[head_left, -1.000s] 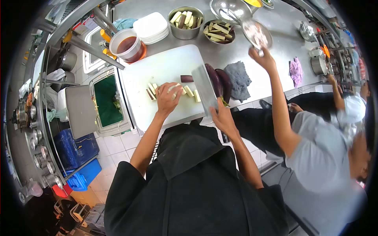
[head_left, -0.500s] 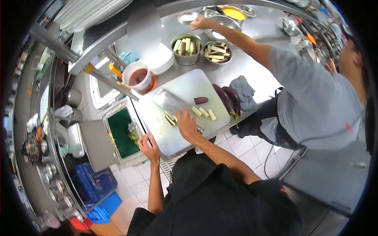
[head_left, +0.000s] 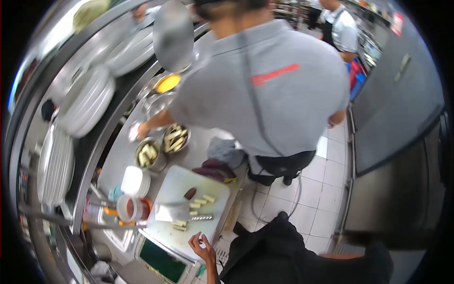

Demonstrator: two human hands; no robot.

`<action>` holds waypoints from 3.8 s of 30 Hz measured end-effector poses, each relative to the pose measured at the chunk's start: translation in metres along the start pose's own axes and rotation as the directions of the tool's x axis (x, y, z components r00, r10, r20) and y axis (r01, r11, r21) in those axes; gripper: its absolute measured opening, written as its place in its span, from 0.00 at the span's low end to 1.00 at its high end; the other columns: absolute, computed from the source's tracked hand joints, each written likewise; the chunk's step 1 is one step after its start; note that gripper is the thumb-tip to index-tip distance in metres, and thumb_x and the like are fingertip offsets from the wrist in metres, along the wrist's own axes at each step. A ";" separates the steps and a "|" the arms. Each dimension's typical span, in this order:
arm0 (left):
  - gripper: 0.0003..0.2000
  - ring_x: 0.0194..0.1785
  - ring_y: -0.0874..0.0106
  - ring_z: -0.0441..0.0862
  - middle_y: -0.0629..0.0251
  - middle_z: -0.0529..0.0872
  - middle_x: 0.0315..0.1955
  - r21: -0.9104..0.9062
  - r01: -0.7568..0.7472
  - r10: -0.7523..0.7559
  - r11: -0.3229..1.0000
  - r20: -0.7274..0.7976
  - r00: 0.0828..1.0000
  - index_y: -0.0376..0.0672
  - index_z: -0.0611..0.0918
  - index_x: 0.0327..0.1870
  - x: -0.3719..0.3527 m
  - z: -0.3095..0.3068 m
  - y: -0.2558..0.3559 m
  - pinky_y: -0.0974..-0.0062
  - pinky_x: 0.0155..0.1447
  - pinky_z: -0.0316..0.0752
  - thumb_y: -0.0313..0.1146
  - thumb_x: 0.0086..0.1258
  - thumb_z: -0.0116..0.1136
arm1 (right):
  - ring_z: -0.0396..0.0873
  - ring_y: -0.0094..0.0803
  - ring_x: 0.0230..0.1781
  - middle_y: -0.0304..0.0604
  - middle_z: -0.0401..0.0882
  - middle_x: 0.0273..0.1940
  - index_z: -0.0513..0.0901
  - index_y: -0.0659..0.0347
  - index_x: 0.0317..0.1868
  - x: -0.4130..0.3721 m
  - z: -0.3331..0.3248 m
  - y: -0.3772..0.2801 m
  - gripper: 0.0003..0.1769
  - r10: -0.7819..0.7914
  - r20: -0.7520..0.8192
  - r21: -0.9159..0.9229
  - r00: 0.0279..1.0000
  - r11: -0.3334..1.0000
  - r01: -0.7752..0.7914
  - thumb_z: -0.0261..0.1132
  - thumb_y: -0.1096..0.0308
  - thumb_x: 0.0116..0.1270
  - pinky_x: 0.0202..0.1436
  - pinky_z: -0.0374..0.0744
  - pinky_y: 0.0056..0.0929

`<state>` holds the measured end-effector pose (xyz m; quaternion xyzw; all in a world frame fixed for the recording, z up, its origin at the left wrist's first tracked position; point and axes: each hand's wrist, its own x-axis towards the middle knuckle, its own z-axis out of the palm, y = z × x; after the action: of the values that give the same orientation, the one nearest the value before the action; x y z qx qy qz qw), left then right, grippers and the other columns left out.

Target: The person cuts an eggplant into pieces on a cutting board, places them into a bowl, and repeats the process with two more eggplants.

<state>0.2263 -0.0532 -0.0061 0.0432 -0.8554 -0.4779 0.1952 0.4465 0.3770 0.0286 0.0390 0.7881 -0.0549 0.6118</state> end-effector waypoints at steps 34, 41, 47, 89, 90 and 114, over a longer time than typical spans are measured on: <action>0.11 0.32 0.67 0.81 0.58 0.79 0.49 0.070 -0.194 0.159 0.978 0.344 0.925 0.49 0.85 0.52 -0.096 0.279 0.141 0.67 0.40 0.77 0.36 0.72 0.65 | 0.86 0.42 0.54 0.47 0.87 0.54 0.85 0.58 0.58 0.040 -0.099 0.368 0.20 0.098 -0.648 0.257 0.755 0.961 0.097 0.62 0.59 0.71 0.55 0.81 0.48; 0.11 0.33 0.67 0.81 0.59 0.78 0.49 0.029 -0.177 0.151 0.984 0.399 0.904 0.48 0.85 0.52 -0.058 0.308 0.142 0.68 0.40 0.77 0.37 0.72 0.65 | 0.86 0.42 0.54 0.47 0.87 0.54 0.85 0.58 0.58 -0.007 -0.262 0.487 0.20 0.545 -0.777 0.556 0.314 0.829 -0.061 0.62 0.59 0.71 0.55 0.81 0.48; 0.10 0.35 0.68 0.80 0.59 0.77 0.48 -0.070 -0.168 0.181 0.983 0.458 0.870 0.46 0.85 0.52 0.023 0.339 0.150 0.70 0.42 0.78 0.34 0.73 0.63 | 0.86 0.42 0.54 0.48 0.87 0.54 0.85 0.58 0.57 -0.036 -0.259 0.574 0.20 0.801 -0.589 0.778 0.109 0.598 -0.193 0.62 0.58 0.70 0.55 0.81 0.48; 0.42 0.75 0.43 0.66 0.42 0.50 0.80 0.148 -0.232 0.017 0.961 0.810 0.587 0.63 0.60 0.81 0.230 0.483 0.150 0.50 0.72 0.70 0.54 0.67 0.67 | 0.85 0.45 0.54 0.49 0.87 0.53 0.86 0.57 0.57 0.051 -0.476 0.580 0.21 0.722 -0.652 0.758 -0.232 0.603 -0.250 0.64 0.56 0.69 0.56 0.81 0.48; 0.37 0.71 0.44 0.72 0.45 0.52 0.80 0.070 -0.201 0.085 0.977 0.736 0.672 0.62 0.64 0.79 0.213 0.454 0.151 0.56 0.71 0.72 0.50 0.69 0.66 | 0.85 0.45 0.54 0.49 0.87 0.53 0.86 0.57 0.57 0.055 -0.486 0.550 0.21 0.677 -0.696 0.718 -0.241 0.654 -0.238 0.64 0.55 0.68 0.56 0.81 0.48; 0.20 0.46 0.56 0.86 0.53 0.86 0.44 -0.208 0.942 -0.655 0.262 -0.755 0.015 0.47 0.86 0.53 -0.517 -0.012 -0.012 0.63 0.52 0.81 0.47 0.65 0.71 | 0.85 0.46 0.54 0.50 0.88 0.52 0.87 0.57 0.56 0.130 -0.387 -0.339 0.22 -0.793 -0.324 -0.822 0.515 0.506 0.262 0.64 0.54 0.67 0.56 0.81 0.47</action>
<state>0.7056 0.0652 -0.1623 0.7499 -0.5739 -0.2701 0.1878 -0.0009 0.0918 0.0107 -0.4379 0.8761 0.0558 0.1939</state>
